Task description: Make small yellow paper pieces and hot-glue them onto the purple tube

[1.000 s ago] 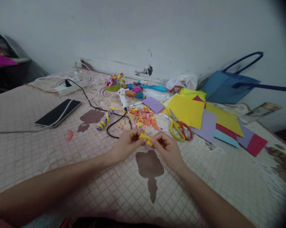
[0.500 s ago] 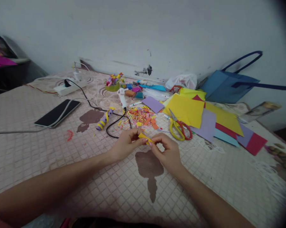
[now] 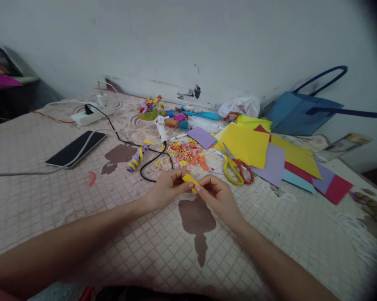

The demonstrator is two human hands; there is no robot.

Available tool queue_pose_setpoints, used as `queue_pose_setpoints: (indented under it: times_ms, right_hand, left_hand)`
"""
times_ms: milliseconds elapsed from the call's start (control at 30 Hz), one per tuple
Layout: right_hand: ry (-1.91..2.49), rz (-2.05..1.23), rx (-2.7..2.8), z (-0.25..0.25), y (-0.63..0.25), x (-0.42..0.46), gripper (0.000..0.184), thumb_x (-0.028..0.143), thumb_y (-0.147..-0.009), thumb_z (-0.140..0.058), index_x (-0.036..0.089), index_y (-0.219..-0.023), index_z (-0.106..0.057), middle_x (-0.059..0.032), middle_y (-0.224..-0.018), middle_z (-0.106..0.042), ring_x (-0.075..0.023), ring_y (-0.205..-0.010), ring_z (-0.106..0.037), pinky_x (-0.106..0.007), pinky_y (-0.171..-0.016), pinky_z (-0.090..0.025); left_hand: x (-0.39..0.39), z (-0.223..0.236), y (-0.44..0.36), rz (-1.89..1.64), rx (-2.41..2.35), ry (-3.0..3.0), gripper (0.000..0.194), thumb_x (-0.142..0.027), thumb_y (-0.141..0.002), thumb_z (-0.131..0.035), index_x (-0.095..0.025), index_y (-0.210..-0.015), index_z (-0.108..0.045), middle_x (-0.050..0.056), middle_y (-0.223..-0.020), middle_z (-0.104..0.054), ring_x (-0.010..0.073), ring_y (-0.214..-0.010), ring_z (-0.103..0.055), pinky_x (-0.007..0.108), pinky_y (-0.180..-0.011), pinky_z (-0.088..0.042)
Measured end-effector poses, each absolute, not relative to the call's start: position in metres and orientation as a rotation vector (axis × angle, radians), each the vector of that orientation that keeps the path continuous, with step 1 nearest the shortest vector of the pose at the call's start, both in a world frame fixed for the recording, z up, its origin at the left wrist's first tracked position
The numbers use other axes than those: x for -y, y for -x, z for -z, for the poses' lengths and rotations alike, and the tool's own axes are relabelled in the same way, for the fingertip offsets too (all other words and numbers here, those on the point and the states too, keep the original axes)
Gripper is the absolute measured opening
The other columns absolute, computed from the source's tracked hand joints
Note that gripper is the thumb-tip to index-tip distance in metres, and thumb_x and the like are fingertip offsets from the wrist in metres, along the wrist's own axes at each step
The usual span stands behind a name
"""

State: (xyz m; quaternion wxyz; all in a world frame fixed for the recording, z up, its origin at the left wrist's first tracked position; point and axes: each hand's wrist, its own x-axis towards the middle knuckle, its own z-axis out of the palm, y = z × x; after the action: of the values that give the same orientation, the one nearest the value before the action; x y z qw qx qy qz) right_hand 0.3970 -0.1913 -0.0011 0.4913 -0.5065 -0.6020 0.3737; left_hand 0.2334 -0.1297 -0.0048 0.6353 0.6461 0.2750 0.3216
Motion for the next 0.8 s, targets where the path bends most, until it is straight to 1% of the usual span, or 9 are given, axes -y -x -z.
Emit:
queue_pose_setpoints:
  times_ms: [100,200,333,433,533,633,800]
  right_hand:
    - [1.234,-1.069,1.526,0.000,-0.404,0.188,0.018,0.032,-0.081,-0.060,0.018,-0.070,-0.056,0.0013,-0.065,-0.055,-0.0112,-0.059,-0.050,-0.024,-0.055,-0.041]
    - [1.248,-1.141,1.604,0.001,-0.409,0.185,0.020,0.032,-0.082,-0.059,0.018,-0.069,-0.056,0.0020,-0.064,-0.054,-0.0100,-0.057,-0.047,-0.022,-0.052,-0.036]
    - [1.211,-1.138,1.601,0.003,-0.410,0.184,0.022,0.033,-0.084,-0.058,0.018,-0.068,-0.054,0.0027,-0.064,-0.051,-0.0103,-0.059,-0.045,-0.023,-0.053,-0.035]
    - [1.206,-1.131,1.538,0.004,-0.409,0.184,0.023,0.034,-0.084,-0.058,0.019,-0.068,-0.053,0.0033,-0.062,-0.050,-0.0105,-0.058,-0.045,-0.023,-0.054,-0.035]
    - [1.220,-1.226,1.476,0.005,-0.408,0.185,0.023,0.036,-0.083,-0.060,0.019,-0.069,-0.052,0.0034,-0.062,-0.051,-0.0103,-0.057,-0.046,-0.023,-0.054,-0.035]
    - [1.209,-1.348,1.455,0.006,-0.408,0.184,0.023,0.037,-0.081,-0.061,0.018,-0.072,-0.053,0.0030,-0.065,-0.051,-0.0098,-0.058,-0.046,-0.023,-0.053,-0.034]
    - [1.222,-1.327,1.462,0.007,-0.409,0.184,0.024,0.035,-0.081,-0.061,0.018,-0.068,-0.050,0.0039,-0.062,-0.048,-0.0089,-0.055,-0.042,-0.022,-0.051,-0.030]
  left_hand:
    - [0.127,0.004,-0.231,-0.627,-0.664,-1.620,0.020,-0.032,-0.076,-0.064,-0.013,-0.072,-0.059,0.001,-0.068,-0.060,0.0113,-0.063,-0.055,0.022,-0.058,-0.044]
    - [0.126,0.005,-0.230,-0.543,-0.657,-1.647,0.020,-0.032,-0.074,-0.066,-0.013,-0.073,-0.061,0.002,-0.068,-0.062,0.0109,-0.060,-0.054,0.021,-0.055,-0.041]
    - [0.124,0.005,-0.231,-0.510,-0.643,-1.463,0.021,-0.032,-0.072,-0.068,-0.012,-0.075,-0.060,0.001,-0.069,-0.063,0.0097,-0.061,-0.056,0.022,-0.060,-0.044]
    - [0.122,0.006,-0.232,-0.553,-0.686,-1.337,0.024,-0.034,-0.072,-0.068,-0.012,-0.072,-0.058,0.001,-0.065,-0.062,0.0082,-0.058,-0.055,0.022,-0.060,-0.045]
    - [0.122,0.004,-0.231,-0.586,-0.706,-1.333,0.027,-0.035,-0.072,-0.068,-0.012,-0.069,-0.056,0.000,-0.062,-0.060,0.0071,-0.056,-0.054,0.020,-0.058,-0.043]
    - [0.123,0.003,-0.229,-0.545,-0.702,-1.378,0.027,-0.036,-0.071,-0.068,-0.012,-0.069,-0.056,-0.001,-0.062,-0.059,0.0075,-0.057,-0.054,0.020,-0.058,-0.043]
    - [0.123,0.004,-0.231,-0.501,-0.705,-1.381,0.029,-0.039,-0.074,-0.065,-0.012,-0.070,-0.056,0.000,-0.063,-0.058,0.0077,-0.056,-0.053,0.020,-0.056,-0.042]
